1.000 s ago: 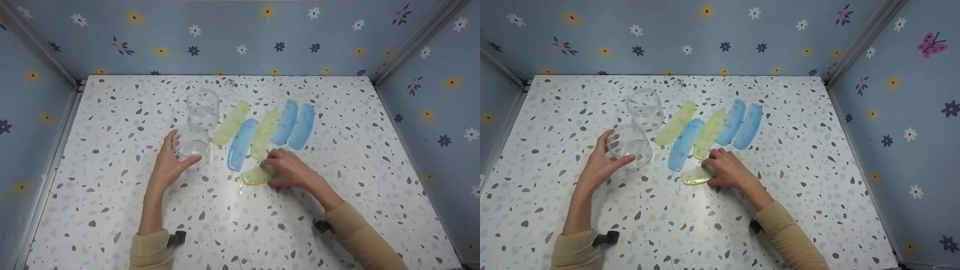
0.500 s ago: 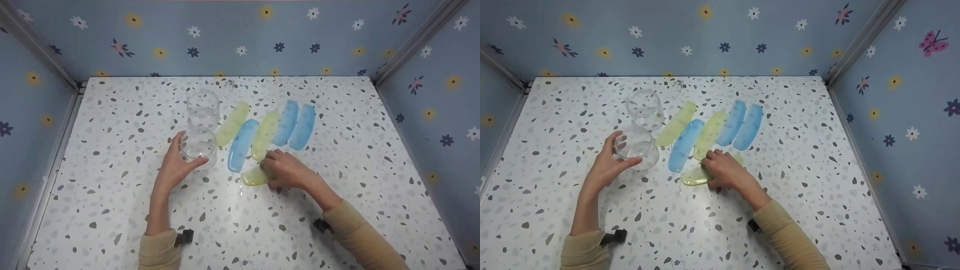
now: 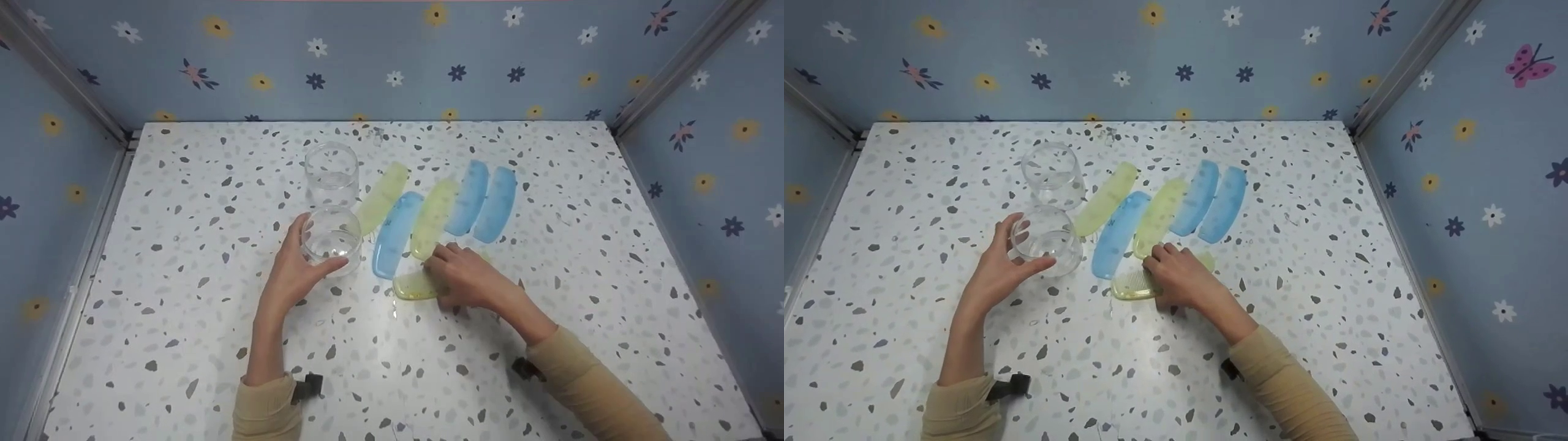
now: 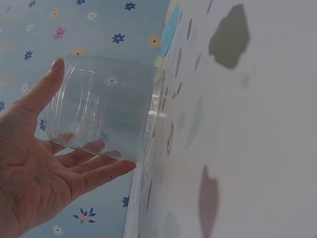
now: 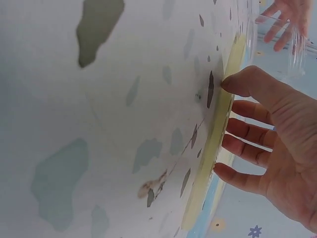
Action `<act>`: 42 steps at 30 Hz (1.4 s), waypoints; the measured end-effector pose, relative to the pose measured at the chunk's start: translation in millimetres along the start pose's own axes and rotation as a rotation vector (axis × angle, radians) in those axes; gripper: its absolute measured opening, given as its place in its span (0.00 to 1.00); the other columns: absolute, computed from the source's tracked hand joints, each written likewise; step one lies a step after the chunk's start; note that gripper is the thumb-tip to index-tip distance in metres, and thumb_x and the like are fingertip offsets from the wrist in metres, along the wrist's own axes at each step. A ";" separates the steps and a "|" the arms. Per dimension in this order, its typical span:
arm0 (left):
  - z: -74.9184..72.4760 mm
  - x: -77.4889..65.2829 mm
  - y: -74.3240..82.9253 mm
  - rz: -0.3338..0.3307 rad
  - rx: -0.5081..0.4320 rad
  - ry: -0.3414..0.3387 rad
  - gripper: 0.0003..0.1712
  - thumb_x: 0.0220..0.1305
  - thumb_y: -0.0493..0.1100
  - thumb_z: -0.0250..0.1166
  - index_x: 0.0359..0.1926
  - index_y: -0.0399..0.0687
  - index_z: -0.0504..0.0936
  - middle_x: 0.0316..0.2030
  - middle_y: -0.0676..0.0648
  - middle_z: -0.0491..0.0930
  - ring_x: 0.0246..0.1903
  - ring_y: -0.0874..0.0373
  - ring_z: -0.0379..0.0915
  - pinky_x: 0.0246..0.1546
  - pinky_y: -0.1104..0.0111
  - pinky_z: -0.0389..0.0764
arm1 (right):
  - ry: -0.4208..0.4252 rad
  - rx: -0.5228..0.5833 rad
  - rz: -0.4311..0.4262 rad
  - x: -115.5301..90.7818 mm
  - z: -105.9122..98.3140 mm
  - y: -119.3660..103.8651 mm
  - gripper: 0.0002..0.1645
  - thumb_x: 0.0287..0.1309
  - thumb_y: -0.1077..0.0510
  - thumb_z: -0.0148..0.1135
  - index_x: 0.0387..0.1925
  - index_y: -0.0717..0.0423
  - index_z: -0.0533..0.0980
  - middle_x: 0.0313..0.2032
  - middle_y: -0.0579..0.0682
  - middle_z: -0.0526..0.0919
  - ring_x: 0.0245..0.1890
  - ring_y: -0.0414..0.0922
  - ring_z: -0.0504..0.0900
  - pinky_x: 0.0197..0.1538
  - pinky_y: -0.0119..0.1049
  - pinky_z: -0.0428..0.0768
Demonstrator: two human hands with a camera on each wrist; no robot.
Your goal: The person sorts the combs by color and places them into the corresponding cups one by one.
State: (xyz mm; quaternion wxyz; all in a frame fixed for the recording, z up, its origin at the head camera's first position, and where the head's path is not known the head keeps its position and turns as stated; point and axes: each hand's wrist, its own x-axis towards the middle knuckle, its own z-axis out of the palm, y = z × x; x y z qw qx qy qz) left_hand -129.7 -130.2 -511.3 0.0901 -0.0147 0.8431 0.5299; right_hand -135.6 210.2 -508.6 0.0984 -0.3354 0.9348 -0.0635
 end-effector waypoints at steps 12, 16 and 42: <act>-0.8 0.8 -1.0 0.011 -0.011 0.002 0.67 0.51 0.62 0.80 0.82 0.57 0.47 0.81 0.46 0.54 0.81 0.43 0.48 0.81 0.43 0.54 | 0.093 0.073 0.063 -5.3 -6.6 5.1 0.38 0.40 0.51 0.78 0.57 0.53 0.77 0.52 0.50 0.80 0.51 0.48 0.78 0.51 0.44 0.83; -0.7 1.1 -1.5 0.006 -0.022 -0.008 0.67 0.51 0.61 0.80 0.82 0.58 0.47 0.81 0.46 0.54 0.81 0.43 0.48 0.80 0.43 0.54 | 0.143 0.140 0.087 -6.8 -15.1 5.4 0.39 0.42 0.46 0.79 0.58 0.51 0.76 0.52 0.50 0.80 0.52 0.48 0.79 0.50 0.44 0.84; 1.2 0.5 0.1 -0.029 -0.027 -0.067 0.68 0.48 0.64 0.81 0.82 0.68 0.47 0.81 0.44 0.52 0.80 0.41 0.49 0.78 0.41 0.59 | 0.504 0.471 0.156 2.2 -50.1 -10.7 0.35 0.48 0.54 0.77 0.58 0.55 0.75 0.53 0.52 0.80 0.53 0.48 0.80 0.56 0.45 0.85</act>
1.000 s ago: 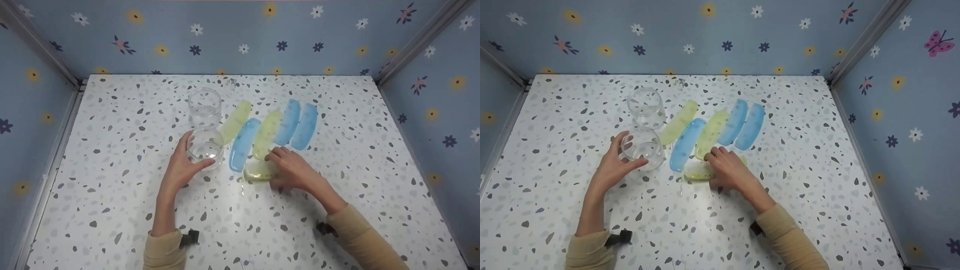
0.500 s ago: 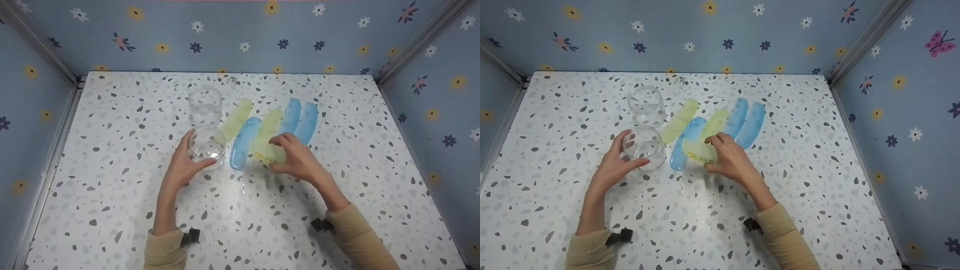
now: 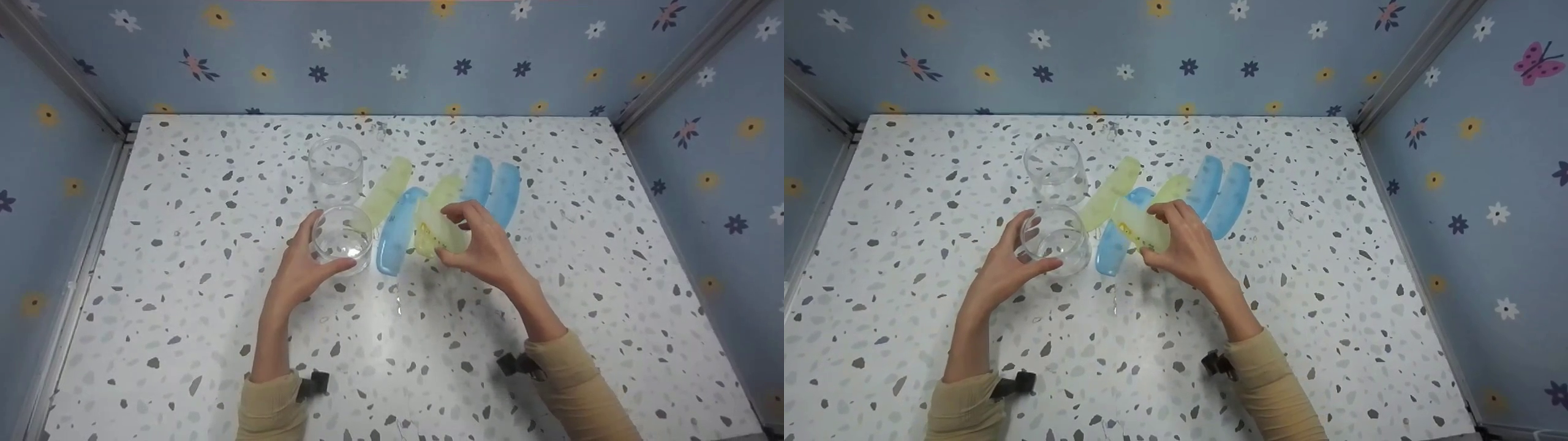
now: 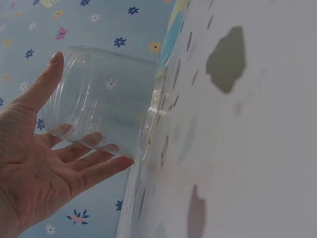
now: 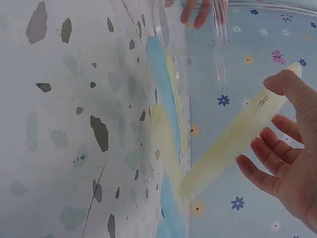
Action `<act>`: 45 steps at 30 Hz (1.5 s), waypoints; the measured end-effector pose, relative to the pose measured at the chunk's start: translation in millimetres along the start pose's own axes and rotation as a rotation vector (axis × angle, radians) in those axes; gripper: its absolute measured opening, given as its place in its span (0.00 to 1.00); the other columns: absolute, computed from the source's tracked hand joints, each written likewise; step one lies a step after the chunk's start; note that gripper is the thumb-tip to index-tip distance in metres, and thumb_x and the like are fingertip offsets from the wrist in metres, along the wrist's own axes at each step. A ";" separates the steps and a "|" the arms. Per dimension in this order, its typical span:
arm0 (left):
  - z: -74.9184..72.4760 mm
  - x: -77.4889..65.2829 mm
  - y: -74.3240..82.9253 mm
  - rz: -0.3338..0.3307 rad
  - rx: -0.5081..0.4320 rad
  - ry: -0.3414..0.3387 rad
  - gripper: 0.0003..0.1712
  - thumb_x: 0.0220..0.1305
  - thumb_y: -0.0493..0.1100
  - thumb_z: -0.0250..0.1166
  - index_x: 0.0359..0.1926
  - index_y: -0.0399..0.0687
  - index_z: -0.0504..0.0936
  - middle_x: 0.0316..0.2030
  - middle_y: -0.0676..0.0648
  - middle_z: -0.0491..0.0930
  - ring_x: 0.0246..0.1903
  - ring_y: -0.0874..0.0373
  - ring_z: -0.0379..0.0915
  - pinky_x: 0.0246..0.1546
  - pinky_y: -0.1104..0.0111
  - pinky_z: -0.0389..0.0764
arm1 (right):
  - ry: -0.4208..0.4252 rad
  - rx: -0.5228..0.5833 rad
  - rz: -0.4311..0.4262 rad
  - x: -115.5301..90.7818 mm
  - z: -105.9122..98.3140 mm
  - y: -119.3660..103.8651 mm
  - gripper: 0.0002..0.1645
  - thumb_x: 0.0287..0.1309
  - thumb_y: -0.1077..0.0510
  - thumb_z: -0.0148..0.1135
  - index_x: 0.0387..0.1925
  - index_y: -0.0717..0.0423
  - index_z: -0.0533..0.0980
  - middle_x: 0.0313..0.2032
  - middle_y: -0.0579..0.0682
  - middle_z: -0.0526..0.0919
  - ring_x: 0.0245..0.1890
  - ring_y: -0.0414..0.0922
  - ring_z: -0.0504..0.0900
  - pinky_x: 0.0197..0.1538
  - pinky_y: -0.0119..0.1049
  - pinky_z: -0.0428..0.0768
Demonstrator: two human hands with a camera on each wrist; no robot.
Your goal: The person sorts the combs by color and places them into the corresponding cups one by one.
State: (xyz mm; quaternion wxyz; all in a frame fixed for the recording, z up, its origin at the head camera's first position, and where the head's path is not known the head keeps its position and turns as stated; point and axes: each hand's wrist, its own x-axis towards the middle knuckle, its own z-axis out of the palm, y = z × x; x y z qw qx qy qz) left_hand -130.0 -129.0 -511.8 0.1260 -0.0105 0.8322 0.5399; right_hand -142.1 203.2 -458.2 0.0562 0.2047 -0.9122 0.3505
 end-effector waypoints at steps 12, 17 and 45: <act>0.1 -1.1 0.9 0.003 -0.013 -0.008 0.65 0.52 0.59 0.80 0.82 0.69 0.47 0.81 0.44 0.52 0.80 0.41 0.51 0.76 0.42 0.63 | 0.155 0.215 -0.013 7.7 2.3 -11.8 0.35 0.50 0.59 0.77 0.60 0.58 0.75 0.54 0.57 0.80 0.53 0.50 0.81 0.56 0.53 0.86; 0.6 -1.2 0.2 0.018 -0.015 -0.008 0.66 0.50 0.61 0.81 0.82 0.68 0.48 0.81 0.43 0.53 0.80 0.41 0.50 0.76 0.39 0.61 | 0.212 0.272 -0.017 11.9 3.9 -20.0 0.35 0.50 0.60 0.78 0.60 0.58 0.75 0.54 0.53 0.81 0.53 0.49 0.82 0.57 0.49 0.87; 3.1 0.0 -1.3 -0.002 -0.020 -0.007 0.65 0.50 0.59 0.81 0.81 0.74 0.49 0.81 0.47 0.54 0.80 0.43 0.51 0.76 0.40 0.62 | 0.356 0.541 -0.028 35.4 22.2 -66.8 0.34 0.50 0.63 0.75 0.60 0.60 0.75 0.51 0.54 0.82 0.52 0.46 0.83 0.57 0.46 0.87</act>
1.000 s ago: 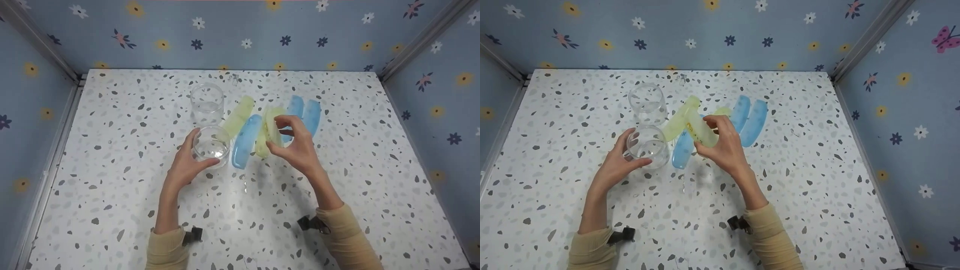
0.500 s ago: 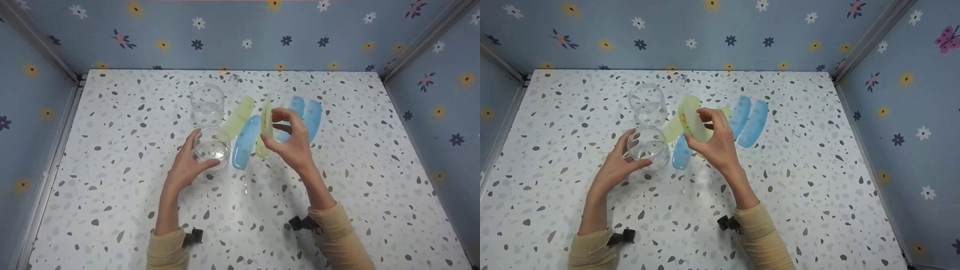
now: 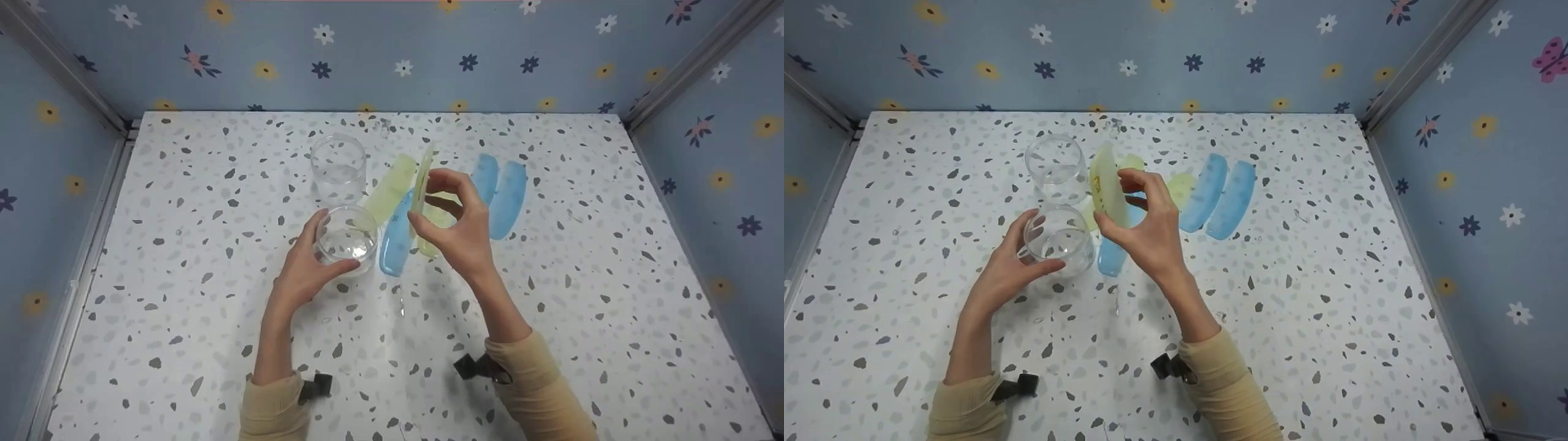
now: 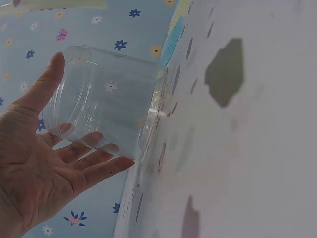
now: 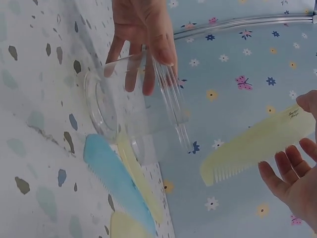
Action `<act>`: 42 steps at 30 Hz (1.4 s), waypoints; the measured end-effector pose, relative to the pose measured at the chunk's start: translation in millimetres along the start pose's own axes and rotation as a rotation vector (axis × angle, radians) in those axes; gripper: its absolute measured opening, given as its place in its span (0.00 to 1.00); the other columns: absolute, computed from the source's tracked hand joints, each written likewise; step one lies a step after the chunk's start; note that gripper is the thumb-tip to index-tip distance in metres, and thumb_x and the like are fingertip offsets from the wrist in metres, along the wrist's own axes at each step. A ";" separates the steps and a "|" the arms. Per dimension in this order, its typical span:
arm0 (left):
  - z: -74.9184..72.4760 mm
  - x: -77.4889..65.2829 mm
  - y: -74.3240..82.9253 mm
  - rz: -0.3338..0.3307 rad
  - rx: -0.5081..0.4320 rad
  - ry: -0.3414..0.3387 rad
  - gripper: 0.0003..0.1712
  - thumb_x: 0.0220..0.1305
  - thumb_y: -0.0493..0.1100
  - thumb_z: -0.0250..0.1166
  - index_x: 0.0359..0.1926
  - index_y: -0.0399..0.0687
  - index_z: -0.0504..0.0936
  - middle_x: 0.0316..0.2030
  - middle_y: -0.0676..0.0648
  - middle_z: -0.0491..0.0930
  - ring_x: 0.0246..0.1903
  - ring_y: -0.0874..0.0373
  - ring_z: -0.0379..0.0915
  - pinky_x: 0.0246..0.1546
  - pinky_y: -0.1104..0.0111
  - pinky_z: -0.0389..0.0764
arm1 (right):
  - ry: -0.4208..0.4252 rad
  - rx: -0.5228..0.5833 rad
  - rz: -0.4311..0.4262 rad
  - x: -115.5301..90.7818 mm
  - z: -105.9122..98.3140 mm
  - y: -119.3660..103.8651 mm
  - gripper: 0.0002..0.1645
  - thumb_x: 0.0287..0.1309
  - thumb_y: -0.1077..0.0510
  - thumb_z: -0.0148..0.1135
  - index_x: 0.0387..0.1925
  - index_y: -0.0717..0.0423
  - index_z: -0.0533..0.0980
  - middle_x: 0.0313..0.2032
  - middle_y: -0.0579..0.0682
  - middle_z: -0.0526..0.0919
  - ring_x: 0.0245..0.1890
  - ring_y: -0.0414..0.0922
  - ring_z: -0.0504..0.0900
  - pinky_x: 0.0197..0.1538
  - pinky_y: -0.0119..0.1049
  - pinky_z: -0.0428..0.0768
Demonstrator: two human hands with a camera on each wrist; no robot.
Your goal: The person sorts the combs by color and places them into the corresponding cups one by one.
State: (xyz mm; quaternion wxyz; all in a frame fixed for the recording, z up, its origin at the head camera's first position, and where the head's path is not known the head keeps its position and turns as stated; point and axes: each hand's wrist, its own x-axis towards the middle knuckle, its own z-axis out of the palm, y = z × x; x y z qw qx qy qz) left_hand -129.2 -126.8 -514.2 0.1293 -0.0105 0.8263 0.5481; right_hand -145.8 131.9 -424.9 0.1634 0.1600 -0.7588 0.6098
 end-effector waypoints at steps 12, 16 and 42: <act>1.7 1.3 2.9 -0.010 -0.005 0.000 0.65 0.51 0.58 0.81 0.81 0.72 0.48 0.81 0.49 0.54 0.80 0.46 0.50 0.78 0.43 0.59 | -0.018 0.048 -0.004 1.2 27.1 -10.9 0.35 0.51 0.62 0.76 0.61 0.60 0.74 0.52 0.55 0.82 0.54 0.45 0.83 0.59 0.42 0.86; 3.2 2.0 3.0 0.007 -0.014 0.001 0.65 0.51 0.58 0.81 0.81 0.71 0.49 0.81 0.51 0.55 0.81 0.48 0.50 0.79 0.45 0.58 | -0.027 0.067 -0.027 0.2 33.8 -11.8 0.35 0.51 0.63 0.76 0.61 0.61 0.74 0.53 0.56 0.81 0.54 0.45 0.83 0.59 0.42 0.86; 6.4 0.7 -0.3 0.055 -0.044 -0.030 0.65 0.51 0.56 0.82 0.82 0.67 0.49 0.80 0.51 0.57 0.80 0.45 0.53 0.77 0.43 0.62 | -0.169 -0.027 -0.010 -10.8 57.3 10.6 0.35 0.54 0.59 0.77 0.63 0.60 0.74 0.56 0.54 0.81 0.55 0.44 0.83 0.59 0.38 0.86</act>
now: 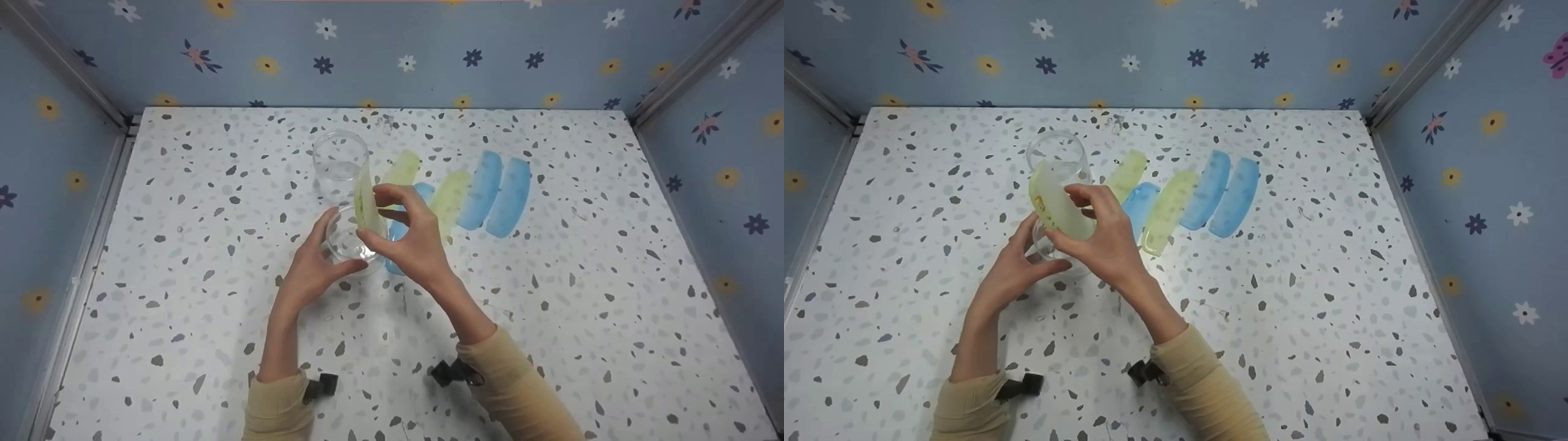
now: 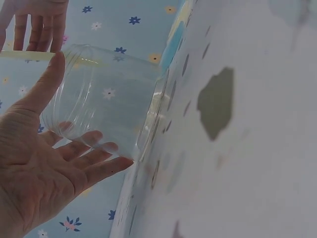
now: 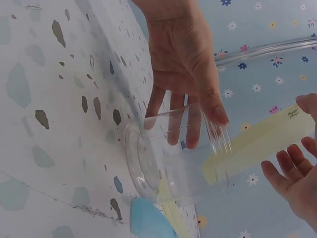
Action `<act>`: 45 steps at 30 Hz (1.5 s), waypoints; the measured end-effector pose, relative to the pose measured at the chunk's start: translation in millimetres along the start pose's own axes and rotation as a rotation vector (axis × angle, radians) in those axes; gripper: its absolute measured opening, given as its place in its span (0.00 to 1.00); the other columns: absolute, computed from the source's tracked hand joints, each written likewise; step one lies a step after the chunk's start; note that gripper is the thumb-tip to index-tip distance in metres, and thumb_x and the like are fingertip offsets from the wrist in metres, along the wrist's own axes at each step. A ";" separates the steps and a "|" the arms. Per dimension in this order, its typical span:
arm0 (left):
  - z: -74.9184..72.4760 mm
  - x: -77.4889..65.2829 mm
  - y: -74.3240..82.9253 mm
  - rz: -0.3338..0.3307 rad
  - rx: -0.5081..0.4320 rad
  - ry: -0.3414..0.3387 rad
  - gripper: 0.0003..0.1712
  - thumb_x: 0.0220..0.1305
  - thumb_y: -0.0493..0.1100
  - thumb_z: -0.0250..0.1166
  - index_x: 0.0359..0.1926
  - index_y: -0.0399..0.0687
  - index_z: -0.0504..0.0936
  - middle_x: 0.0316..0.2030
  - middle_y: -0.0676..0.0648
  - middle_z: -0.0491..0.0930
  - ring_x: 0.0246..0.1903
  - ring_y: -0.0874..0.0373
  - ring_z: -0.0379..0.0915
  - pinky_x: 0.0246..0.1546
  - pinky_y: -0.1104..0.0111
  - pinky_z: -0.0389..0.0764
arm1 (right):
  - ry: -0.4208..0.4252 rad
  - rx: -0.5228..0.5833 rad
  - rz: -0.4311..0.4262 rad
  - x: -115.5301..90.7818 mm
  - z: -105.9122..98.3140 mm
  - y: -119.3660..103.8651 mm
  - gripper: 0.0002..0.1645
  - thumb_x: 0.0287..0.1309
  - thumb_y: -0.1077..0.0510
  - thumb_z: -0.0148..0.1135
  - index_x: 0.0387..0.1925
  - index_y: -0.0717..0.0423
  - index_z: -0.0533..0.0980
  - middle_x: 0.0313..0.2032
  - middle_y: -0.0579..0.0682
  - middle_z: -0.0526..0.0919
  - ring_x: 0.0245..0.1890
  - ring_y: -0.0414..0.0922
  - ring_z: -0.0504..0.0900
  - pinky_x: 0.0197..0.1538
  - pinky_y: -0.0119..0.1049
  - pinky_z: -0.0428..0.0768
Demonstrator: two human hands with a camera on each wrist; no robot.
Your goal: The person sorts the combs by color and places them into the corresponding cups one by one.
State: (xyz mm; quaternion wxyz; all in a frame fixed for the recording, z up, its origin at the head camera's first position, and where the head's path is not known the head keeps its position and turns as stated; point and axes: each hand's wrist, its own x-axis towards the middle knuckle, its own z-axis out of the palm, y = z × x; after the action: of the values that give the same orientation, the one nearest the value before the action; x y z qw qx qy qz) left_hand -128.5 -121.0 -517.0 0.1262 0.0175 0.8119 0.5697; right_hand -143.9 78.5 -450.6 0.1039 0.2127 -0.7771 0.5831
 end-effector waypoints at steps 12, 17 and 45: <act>-0.5 -1.0 0.0 -0.010 -0.019 -0.014 0.63 0.52 0.55 0.81 0.80 0.78 0.50 0.80 0.51 0.58 0.79 0.45 0.54 0.78 0.43 0.61 | -0.072 -0.160 0.000 -3.7 4.9 13.1 0.35 0.54 0.54 0.78 0.62 0.57 0.75 0.57 0.51 0.81 0.58 0.43 0.82 0.67 0.39 0.80; -0.1 -0.3 0.1 -0.007 -0.031 -0.027 0.62 0.52 0.56 0.81 0.79 0.80 0.50 0.81 0.52 0.54 0.80 0.46 0.52 0.78 0.44 0.60 | -0.083 -0.238 0.001 -4.3 5.5 16.7 0.34 0.55 0.53 0.78 0.62 0.56 0.76 0.57 0.50 0.82 0.59 0.45 0.81 0.68 0.38 0.78; -1.8 -4.1 5.5 0.064 -0.024 0.002 0.58 0.51 0.57 0.81 0.79 0.63 0.58 0.75 0.51 0.64 0.76 0.52 0.58 0.78 0.48 0.62 | -0.169 -0.360 0.029 -5.5 19.8 28.0 0.33 0.53 0.50 0.78 0.59 0.54 0.77 0.53 0.51 0.83 0.61 0.48 0.75 0.70 0.44 0.74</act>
State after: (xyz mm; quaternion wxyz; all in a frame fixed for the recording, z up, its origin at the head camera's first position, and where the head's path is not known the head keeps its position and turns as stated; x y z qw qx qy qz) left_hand -125.6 -121.5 -510.5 0.1073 0.0416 0.8041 0.5832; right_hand -149.9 67.2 -482.9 0.0662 0.2275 -0.8779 0.4161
